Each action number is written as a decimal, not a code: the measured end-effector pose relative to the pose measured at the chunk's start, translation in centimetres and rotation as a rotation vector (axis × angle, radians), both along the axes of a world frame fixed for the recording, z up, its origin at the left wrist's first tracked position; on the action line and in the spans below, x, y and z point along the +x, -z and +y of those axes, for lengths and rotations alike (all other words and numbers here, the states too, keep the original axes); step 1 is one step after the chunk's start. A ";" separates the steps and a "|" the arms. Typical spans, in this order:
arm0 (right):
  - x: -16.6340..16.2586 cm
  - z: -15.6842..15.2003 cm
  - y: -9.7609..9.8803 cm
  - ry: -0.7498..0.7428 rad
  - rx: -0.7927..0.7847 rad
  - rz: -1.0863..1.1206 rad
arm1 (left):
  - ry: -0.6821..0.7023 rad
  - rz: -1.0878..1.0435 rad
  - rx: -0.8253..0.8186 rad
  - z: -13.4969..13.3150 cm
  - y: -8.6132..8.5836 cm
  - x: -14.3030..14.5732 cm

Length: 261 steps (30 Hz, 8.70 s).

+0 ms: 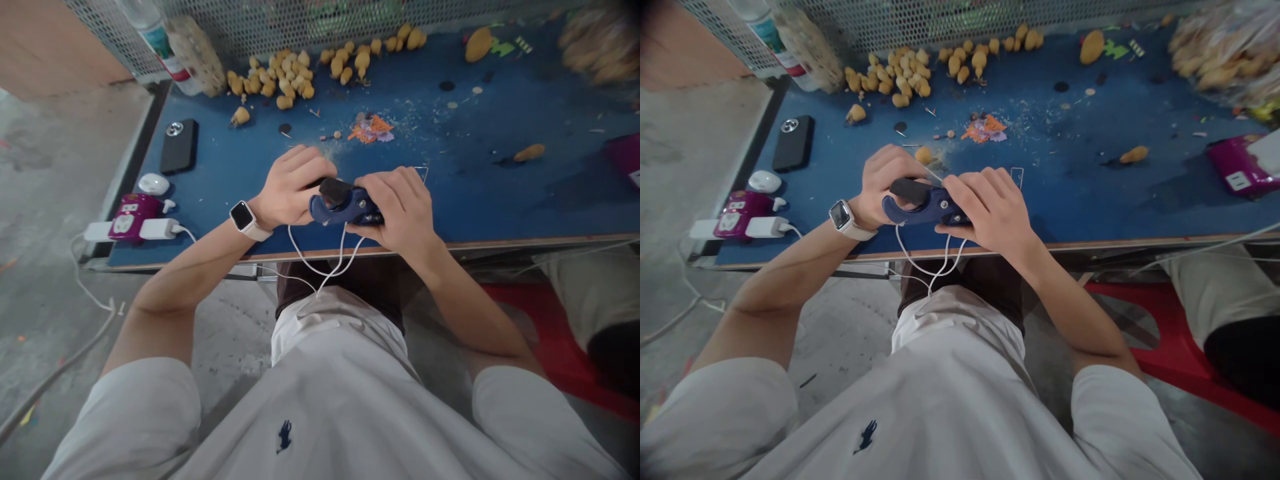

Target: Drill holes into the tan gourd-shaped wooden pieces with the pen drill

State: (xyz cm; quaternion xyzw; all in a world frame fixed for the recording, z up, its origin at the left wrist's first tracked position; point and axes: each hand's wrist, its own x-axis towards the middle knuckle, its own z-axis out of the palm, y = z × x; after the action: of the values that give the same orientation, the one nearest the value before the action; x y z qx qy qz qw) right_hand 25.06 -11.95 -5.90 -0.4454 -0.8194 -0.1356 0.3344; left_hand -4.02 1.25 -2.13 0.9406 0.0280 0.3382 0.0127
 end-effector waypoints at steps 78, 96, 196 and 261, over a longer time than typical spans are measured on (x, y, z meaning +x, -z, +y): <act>-0.6 -0.5 -0.7 0.067 -0.058 0.138 | -0.139 -0.013 -0.068 0.1 0.8 -0.1; -0.5 -0.5 -0.5 0.052 -0.043 0.137 | -0.154 -0.002 -0.009 0.5 0.9 -0.1; -0.8 -1.6 -1.5 0.045 -0.013 -0.026 | -0.171 0.023 -0.024 -1.7 -1.0 0.3; -0.5 -1.8 -1.6 0.079 -0.008 -0.063 | -0.212 0.056 -0.051 -1.9 -0.9 0.5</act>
State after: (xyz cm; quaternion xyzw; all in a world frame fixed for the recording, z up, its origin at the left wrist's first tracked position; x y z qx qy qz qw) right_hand 24.55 -13.78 -4.34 -0.4743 -0.8118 -0.1594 0.3011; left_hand -3.49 -0.62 -1.19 0.9407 0.1363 0.3106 0.0000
